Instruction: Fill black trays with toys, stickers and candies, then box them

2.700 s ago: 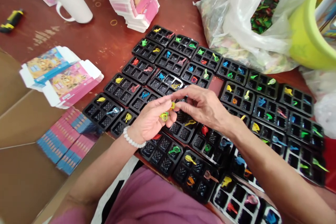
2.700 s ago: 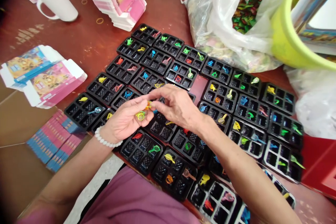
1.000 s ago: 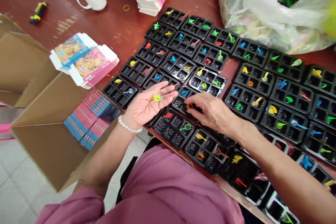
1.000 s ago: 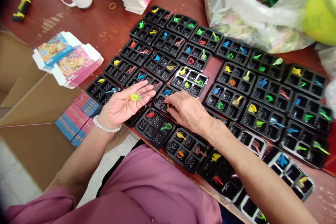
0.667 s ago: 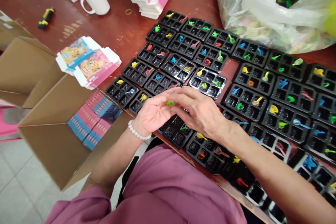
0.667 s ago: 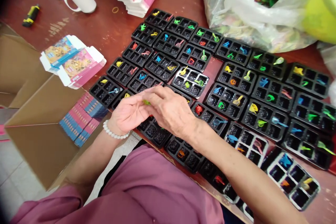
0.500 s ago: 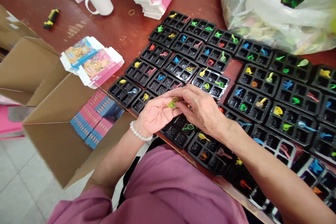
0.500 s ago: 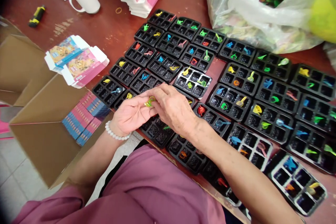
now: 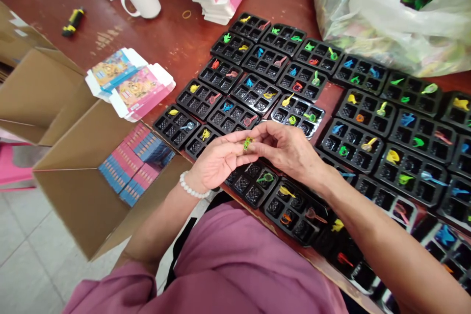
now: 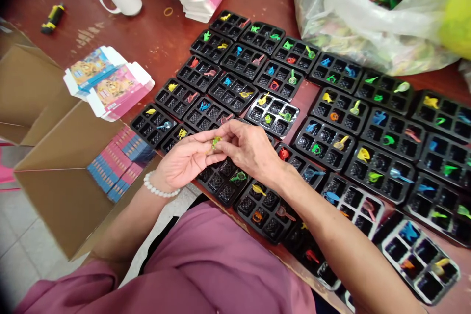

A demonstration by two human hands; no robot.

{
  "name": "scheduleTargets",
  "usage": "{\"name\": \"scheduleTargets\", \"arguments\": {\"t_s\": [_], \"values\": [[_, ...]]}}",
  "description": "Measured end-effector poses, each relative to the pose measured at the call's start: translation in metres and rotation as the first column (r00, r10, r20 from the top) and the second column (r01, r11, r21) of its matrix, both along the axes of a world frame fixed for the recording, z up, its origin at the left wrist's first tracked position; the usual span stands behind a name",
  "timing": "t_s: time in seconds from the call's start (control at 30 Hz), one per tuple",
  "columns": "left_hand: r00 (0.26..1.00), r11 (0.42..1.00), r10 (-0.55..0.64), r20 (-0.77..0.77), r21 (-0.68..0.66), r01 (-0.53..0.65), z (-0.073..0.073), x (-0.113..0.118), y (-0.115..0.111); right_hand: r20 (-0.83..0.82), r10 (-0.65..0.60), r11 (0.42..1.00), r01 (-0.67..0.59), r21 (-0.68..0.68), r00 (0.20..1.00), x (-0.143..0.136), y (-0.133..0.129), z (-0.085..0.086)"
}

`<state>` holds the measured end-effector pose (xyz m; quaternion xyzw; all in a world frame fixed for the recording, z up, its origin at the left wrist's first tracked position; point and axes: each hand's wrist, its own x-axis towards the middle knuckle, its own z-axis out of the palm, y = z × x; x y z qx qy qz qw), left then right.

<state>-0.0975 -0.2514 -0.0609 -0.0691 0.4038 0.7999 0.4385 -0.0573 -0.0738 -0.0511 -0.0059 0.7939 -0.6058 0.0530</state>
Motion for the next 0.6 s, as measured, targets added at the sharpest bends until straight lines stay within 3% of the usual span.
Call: {"name": "scheduleTargets", "arguments": {"t_s": [0.13,0.23,0.37,0.47,0.53,0.6], "values": [[0.998,0.995,0.011,-0.07,-0.093,-0.018,0.001,0.004,-0.002,0.083,-0.032,0.982,0.047,-0.183,0.996,-0.001,0.0,-0.004],[0.986,0.987,0.036,-0.162,-0.151,-0.061,-0.001,0.006,-0.002,-0.008,-0.042,0.99,0.04,-0.138,0.999,0.001,-0.002,-0.003],[0.968,0.973,0.052,-0.244,-0.205,-0.104,-0.004,0.007,-0.001,-0.333,-0.01,0.976,0.082,0.204,0.943,0.007,-0.008,-0.001],[0.963,0.966,0.066,-0.261,-0.226,-0.127,-0.004,0.007,0.001,-0.477,0.167,0.86,0.109,0.498,0.863,0.01,-0.009,-0.002],[0.964,0.96,0.069,-0.258,-0.244,-0.134,-0.002,0.007,0.002,-0.488,0.236,0.795,0.122,0.594,0.84,0.01,-0.008,-0.005],[0.968,0.959,0.06,-0.244,-0.256,-0.124,-0.001,0.006,0.001,-0.494,0.235,0.772,0.149,0.618,0.837,0.009,-0.006,-0.008]]}}
